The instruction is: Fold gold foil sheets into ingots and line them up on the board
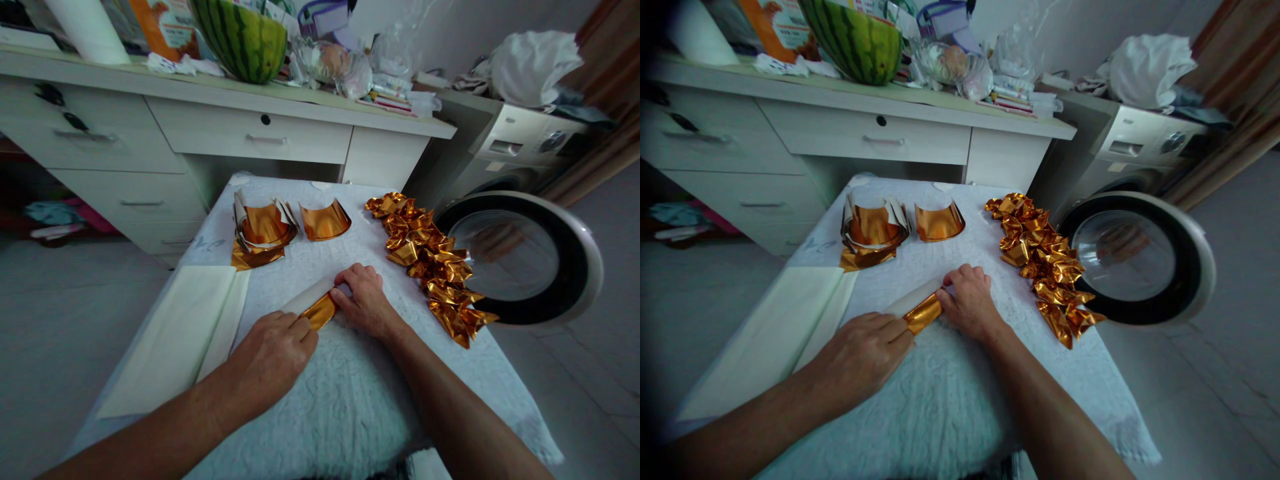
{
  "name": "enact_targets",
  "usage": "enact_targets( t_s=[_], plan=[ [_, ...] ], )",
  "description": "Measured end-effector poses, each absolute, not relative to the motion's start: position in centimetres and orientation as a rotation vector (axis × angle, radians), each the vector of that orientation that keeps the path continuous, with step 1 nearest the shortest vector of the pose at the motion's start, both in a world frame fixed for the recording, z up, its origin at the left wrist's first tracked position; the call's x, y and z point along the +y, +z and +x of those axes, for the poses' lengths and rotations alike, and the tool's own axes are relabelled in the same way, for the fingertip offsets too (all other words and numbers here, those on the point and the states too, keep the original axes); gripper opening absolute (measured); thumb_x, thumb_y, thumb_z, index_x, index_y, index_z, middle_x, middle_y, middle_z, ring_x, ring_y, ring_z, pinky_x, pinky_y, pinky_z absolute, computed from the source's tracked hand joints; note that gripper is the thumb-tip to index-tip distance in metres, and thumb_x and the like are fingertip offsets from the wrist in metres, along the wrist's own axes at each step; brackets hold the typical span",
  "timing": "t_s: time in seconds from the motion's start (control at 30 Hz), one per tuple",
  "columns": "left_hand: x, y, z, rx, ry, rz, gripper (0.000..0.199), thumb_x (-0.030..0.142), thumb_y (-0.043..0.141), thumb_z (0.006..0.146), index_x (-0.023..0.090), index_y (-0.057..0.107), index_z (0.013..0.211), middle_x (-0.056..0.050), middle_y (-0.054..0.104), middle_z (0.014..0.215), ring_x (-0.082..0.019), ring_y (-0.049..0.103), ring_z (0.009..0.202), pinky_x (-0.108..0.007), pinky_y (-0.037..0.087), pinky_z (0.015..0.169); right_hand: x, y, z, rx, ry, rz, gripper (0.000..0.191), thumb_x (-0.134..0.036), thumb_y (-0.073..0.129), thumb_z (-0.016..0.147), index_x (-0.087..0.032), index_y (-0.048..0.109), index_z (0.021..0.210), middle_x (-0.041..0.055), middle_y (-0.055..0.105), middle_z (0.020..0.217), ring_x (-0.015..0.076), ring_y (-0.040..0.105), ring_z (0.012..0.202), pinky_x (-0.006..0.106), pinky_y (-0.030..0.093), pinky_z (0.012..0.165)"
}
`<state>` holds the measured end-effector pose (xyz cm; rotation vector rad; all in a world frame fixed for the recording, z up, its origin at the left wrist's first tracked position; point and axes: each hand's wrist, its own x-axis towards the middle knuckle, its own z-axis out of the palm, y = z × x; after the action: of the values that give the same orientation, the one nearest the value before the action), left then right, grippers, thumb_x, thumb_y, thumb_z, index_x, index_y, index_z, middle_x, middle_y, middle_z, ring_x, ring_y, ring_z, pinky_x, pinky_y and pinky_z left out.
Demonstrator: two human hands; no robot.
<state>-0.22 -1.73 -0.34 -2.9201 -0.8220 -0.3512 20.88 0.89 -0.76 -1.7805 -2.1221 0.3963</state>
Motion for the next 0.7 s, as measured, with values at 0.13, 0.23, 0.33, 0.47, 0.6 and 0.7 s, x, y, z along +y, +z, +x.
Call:
enact_targets(
  t_s=[0.13, 0.23, 0.33, 0.47, 0.6, 0.7],
  plan=[
    [-1.8, -0.8, -0.2, -0.829, -0.439, -2.865, 0.016, 0.009, 0.058, 0.085, 0.019, 0.059, 0.072, -0.001, 0.061, 0.068, -0.020, 0.058, 0.062, -0.035, 0.051, 0.059, 1.0, -1.3, 20.2, -2.114, 0.375, -1.787, 0.017, -0.031, 0.061, 0.084, -0.019, 0.063, 0.096, 0.0064, 0.058, 0.100, 0.0240, 0.046, 0.096, 0.038, 0.033, 0.083],
    [-1.8, -0.9, -0.3, -0.851, -0.484, -2.833, 0.020, 0.010, 0.054, 0.089, 0.019, 0.059, 0.072, -0.001, 0.060, 0.068, -0.019, 0.057, 0.063, -0.034, 0.048, 0.058, 1.0, -1.3, 20.1, -2.070, 0.392, -1.806, 0.015, -0.029, 0.064, 0.079, -0.019, 0.060, 0.090, 0.0062, 0.057, 0.100, 0.0242, 0.046, 0.096, 0.037, 0.033, 0.082],
    [-1.6, -1.1, -0.4, -0.885, -0.532, -2.827, 0.024, 0.012, 0.050, 0.093, 0.019, 0.058, 0.072, -0.001, 0.059, 0.068, -0.017, 0.056, 0.064, -0.031, 0.046, 0.058, 1.0, -1.1, 20.1, -2.037, 0.439, -1.757, 0.009, -0.023, 0.063, 0.078, -0.020, 0.056, 0.083, 0.0042, 0.058, 0.094, 0.0223, 0.048, 0.093, 0.034, 0.034, 0.080],
    [-1.4, -1.6, -0.6, -0.922, -0.560, -2.843, 0.022, 0.013, 0.050, 0.093, 0.019, 0.057, 0.073, -0.001, 0.058, 0.069, -0.016, 0.055, 0.066, -0.030, 0.046, 0.060, 0.7, -0.9, 20.3, -2.006, 0.602, -1.630, 0.011, -0.016, 0.059, 0.077, -0.020, 0.052, 0.084, -0.0016, 0.057, 0.079, 0.0166, 0.050, 0.079, 0.029, 0.035, 0.073],
    [-1.3, -1.6, -0.6, -0.970, -0.560, -2.905, 0.018, 0.013, 0.052, 0.092, 0.019, 0.058, 0.076, -0.001, 0.059, 0.072, -0.018, 0.056, 0.069, -0.033, 0.048, 0.062, 0.5, -0.7, 20.7, -2.010, 0.675, -1.572, 0.013, -0.012, 0.058, 0.075, -0.020, 0.055, 0.084, -0.0044, 0.054, 0.072, 0.0135, 0.048, 0.071, 0.027, 0.035, 0.070],
    [-1.3, -1.1, -0.5, -1.091, -0.687, -2.966, 0.011, 0.013, 0.053, 0.090, 0.018, 0.057, 0.082, -0.004, 0.060, 0.081, -0.020, 0.058, 0.077, -0.037, 0.052, 0.070, 0.6, -0.4, 21.3, -2.018, 0.710, -1.536, 0.011, -0.015, 0.060, 0.076, -0.019, 0.053, 0.068, -0.0025, 0.053, 0.070, 0.0144, 0.049, 0.074, 0.027, 0.037, 0.071]
  ],
)
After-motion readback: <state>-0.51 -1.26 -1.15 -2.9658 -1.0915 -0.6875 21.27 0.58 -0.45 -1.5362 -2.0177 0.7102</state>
